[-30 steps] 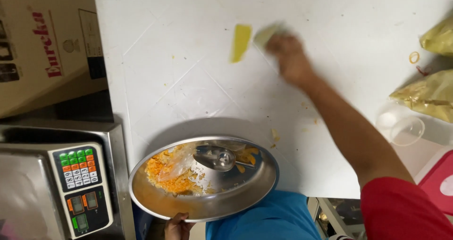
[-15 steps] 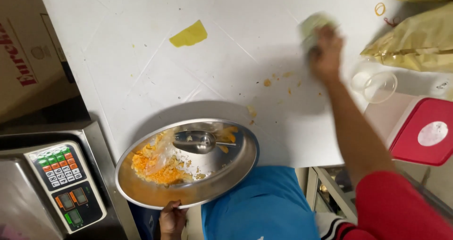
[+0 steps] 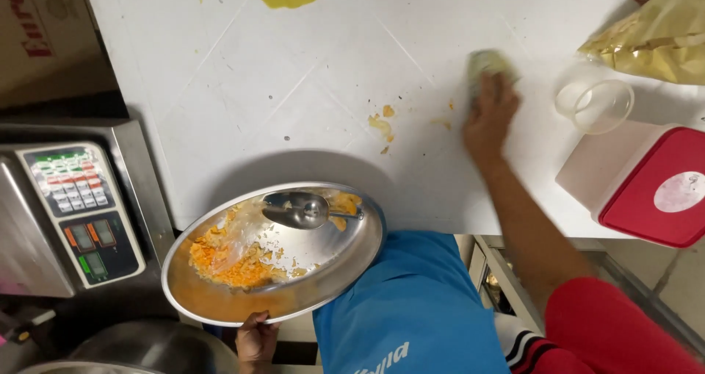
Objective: Cleaning a work table by scraping a bowl and wiping the surface with a cloth while moving objects.
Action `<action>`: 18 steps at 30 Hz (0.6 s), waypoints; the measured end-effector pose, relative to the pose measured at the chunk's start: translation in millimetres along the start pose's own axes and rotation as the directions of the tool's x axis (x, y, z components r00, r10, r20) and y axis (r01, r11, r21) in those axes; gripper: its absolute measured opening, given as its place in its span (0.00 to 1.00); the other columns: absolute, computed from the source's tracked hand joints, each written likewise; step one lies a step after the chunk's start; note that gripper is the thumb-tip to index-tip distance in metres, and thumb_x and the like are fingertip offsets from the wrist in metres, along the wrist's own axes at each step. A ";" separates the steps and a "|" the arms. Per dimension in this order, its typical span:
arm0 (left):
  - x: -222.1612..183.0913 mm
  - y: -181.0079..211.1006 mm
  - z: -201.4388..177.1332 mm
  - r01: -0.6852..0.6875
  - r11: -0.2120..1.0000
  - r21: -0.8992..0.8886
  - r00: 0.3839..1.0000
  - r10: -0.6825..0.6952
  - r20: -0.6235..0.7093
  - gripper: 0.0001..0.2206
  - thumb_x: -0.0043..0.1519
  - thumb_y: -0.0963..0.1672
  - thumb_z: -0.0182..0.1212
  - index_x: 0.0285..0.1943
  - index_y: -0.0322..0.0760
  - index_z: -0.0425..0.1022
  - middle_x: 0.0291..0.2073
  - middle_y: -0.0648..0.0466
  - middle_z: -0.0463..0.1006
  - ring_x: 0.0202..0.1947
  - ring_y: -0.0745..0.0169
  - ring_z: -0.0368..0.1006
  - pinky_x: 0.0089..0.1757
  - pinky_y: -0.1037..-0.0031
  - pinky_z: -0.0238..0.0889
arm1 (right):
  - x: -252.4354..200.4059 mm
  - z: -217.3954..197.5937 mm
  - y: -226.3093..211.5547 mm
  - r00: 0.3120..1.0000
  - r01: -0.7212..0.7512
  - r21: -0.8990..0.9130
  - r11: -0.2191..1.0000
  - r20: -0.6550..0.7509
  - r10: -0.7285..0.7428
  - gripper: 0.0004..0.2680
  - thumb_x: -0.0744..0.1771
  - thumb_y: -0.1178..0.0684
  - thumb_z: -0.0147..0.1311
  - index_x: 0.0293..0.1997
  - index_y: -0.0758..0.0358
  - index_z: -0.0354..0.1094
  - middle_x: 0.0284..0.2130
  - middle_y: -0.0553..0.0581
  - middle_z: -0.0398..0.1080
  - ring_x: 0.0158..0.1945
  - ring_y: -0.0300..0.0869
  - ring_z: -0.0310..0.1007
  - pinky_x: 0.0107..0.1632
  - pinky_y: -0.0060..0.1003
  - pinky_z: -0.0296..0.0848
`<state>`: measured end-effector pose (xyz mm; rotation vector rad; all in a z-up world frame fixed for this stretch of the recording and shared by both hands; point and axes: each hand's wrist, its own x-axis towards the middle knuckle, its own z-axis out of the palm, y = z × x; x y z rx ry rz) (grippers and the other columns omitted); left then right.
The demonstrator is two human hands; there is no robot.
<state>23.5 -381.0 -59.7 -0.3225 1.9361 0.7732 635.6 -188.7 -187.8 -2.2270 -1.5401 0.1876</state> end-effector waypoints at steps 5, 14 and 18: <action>29.2 -36.7 -30.0 0.047 0.996 -0.081 0.994 -0.038 0.103 0.37 0.48 0.34 0.53 0.72 0.51 0.67 0.50 0.61 0.80 0.51 0.58 0.76 0.45 0.54 0.75 | -29.7 2.9 -52.4 0.985 0.115 0.512 0.851 0.052 -0.164 0.19 0.66 0.69 0.46 0.64 0.64 0.70 0.60 0.73 0.65 0.61 0.61 0.66 0.63 0.50 0.69; 133.4 -143.7 -138.1 0.014 0.990 -0.141 0.980 0.014 0.197 0.02 0.49 0.36 0.66 0.28 0.31 0.79 0.26 0.51 0.80 0.33 0.50 0.80 0.34 0.59 0.82 | -53.9 4.9 30.8 0.985 0.044 -0.030 0.999 -0.168 -0.049 0.21 0.65 0.66 0.47 0.68 0.64 0.65 0.61 0.73 0.61 0.52 0.68 0.60 0.54 0.61 0.66; 143.4 -198.9 -186.3 0.103 0.980 -0.172 0.978 -0.068 0.195 0.02 0.48 0.36 0.65 0.27 0.33 0.78 0.25 0.52 0.79 0.33 0.54 0.79 0.36 0.58 0.81 | -80.1 18.5 -47.3 0.997 0.033 0.218 0.975 0.061 -0.047 0.18 0.69 0.68 0.45 0.69 0.66 0.63 0.64 0.71 0.57 0.65 0.63 0.57 0.67 0.55 0.62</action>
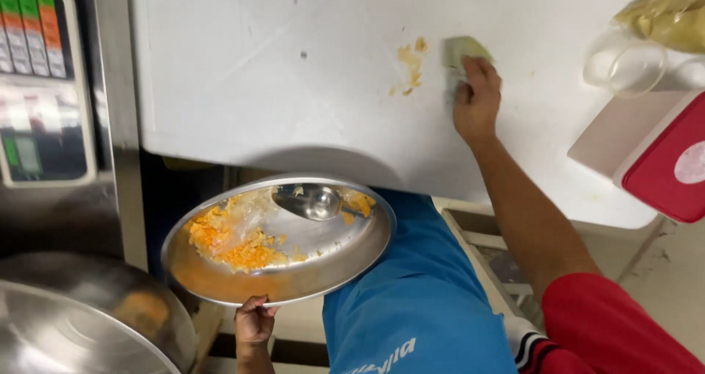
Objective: Cleaning a work table by scraping a bowl and wiping the surface with a cloth while moving objects.
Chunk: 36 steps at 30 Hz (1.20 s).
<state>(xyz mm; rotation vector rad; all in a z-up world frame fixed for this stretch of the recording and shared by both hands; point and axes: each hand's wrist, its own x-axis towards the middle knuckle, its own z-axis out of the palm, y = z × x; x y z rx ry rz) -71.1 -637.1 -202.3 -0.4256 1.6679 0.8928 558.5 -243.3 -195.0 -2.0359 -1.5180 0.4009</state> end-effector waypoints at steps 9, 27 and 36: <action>26.5 -64.9 -42.2 0.097 0.995 -0.008 0.987 -0.097 -0.131 0.05 0.46 0.34 0.62 0.21 0.32 0.73 0.20 0.53 0.69 0.28 0.57 0.72 0.35 0.59 0.78 | 126.4 5.1 30.7 0.941 0.334 0.115 0.936 -0.105 -0.323 0.13 0.65 0.69 0.51 0.53 0.73 0.72 0.45 0.66 0.73 0.48 0.56 0.74 0.53 0.48 0.71; 75.4 3.0 98.0 0.163 0.946 0.282 0.983 -0.179 0.032 0.16 0.45 0.37 0.60 0.44 0.29 0.76 0.39 0.48 0.77 0.39 0.47 0.75 0.42 0.56 0.77 | 17.9 -21.4 -21.3 0.897 0.389 0.276 0.879 0.106 -0.430 0.17 0.66 0.76 0.45 0.61 0.83 0.69 0.57 0.74 0.63 0.62 0.62 0.65 0.67 0.50 0.64; 46.4 36.0 147.7 0.211 0.876 0.433 0.965 -0.256 0.049 0.27 0.44 0.37 0.53 0.58 0.25 0.71 0.49 0.43 0.77 0.49 0.40 0.75 0.48 0.55 0.76 | -106.2 63.4 -80.6 0.901 0.342 0.148 0.928 0.227 -0.368 0.18 0.68 0.66 0.44 0.68 0.67 0.64 0.62 0.74 0.62 0.67 0.63 0.57 0.70 0.55 0.53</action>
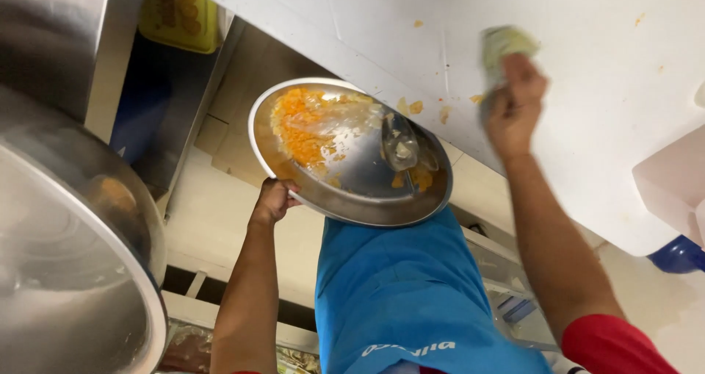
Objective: Cleaning a work table by scraping a bowl and wiping the surface with a cloth while moving objects.
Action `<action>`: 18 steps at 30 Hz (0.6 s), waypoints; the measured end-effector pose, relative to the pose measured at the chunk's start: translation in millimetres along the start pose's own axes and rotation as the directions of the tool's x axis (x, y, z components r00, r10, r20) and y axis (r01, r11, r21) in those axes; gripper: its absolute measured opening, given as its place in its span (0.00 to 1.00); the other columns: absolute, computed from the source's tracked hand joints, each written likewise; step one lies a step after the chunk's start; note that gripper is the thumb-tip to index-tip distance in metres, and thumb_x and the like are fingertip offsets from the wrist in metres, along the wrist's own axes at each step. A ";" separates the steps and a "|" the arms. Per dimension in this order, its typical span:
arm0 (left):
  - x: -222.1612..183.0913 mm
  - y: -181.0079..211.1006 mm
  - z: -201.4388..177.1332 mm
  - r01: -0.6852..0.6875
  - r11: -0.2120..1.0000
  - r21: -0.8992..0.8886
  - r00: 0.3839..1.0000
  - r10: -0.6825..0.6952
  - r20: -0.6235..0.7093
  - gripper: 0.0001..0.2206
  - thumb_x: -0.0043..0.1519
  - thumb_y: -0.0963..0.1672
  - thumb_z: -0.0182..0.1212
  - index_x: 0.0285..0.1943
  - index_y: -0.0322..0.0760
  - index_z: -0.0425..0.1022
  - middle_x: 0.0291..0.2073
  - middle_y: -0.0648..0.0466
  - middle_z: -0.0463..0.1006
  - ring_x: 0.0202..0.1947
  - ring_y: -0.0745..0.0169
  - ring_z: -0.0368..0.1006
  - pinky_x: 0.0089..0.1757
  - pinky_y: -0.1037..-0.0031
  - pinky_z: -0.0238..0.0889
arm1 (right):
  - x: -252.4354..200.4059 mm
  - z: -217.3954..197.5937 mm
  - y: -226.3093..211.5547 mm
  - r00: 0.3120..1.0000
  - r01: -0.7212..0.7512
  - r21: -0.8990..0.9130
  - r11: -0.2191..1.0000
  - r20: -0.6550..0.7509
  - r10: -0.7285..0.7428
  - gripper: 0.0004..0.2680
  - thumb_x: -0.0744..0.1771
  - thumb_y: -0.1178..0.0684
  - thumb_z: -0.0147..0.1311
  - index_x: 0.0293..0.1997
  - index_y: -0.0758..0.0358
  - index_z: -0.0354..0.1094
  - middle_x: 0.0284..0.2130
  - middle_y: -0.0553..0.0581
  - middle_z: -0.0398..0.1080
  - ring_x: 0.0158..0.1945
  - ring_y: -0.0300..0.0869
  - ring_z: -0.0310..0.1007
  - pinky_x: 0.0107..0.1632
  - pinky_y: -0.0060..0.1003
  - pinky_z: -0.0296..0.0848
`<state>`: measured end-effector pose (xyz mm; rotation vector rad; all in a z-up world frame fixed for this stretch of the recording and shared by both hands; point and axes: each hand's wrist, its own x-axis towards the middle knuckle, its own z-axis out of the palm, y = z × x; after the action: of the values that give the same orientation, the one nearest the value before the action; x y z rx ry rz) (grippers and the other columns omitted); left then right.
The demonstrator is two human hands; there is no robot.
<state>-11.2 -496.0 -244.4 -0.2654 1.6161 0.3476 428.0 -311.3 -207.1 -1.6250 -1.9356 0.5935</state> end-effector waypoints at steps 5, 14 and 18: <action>5.9 6.9 11.8 -0.160 0.987 -0.020 0.986 0.159 -0.052 0.17 0.41 0.34 0.63 0.40 0.15 0.71 0.24 0.39 0.72 0.19 0.48 0.72 0.28 0.50 0.79 | -29.1 76.9 -98.9 0.968 0.239 0.205 0.949 0.032 -0.250 0.15 0.70 0.63 0.43 0.63 0.64 0.73 0.56 0.65 0.69 0.60 0.61 0.65 0.65 0.52 0.60; 31.4 5.6 -3.8 -0.159 0.987 -0.027 0.987 0.158 -0.036 0.17 0.43 0.35 0.62 0.41 0.15 0.70 0.24 0.37 0.73 0.19 0.40 0.76 0.28 0.47 0.78 | 17.4 -33.6 -37.3 0.996 0.070 0.084 0.994 -0.070 -0.064 0.12 0.69 0.71 0.53 0.60 0.76 0.68 0.55 0.77 0.68 0.62 0.68 0.66 0.66 0.59 0.59; 19.9 7.5 -5.6 -0.159 0.987 -0.015 0.986 0.158 -0.057 0.19 0.43 0.34 0.63 0.44 0.14 0.69 0.26 0.36 0.74 0.22 0.41 0.77 0.29 0.51 0.79 | 4.7 -5.6 25.4 0.986 0.060 0.027 0.998 -0.159 -0.055 0.15 0.69 0.72 0.53 0.63 0.75 0.68 0.54 0.77 0.67 0.61 0.68 0.66 0.65 0.59 0.57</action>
<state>-20.7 -490.4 -263.4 -0.1624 1.6942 0.4817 450.0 -302.2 -218.6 -1.5433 -1.8418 0.4558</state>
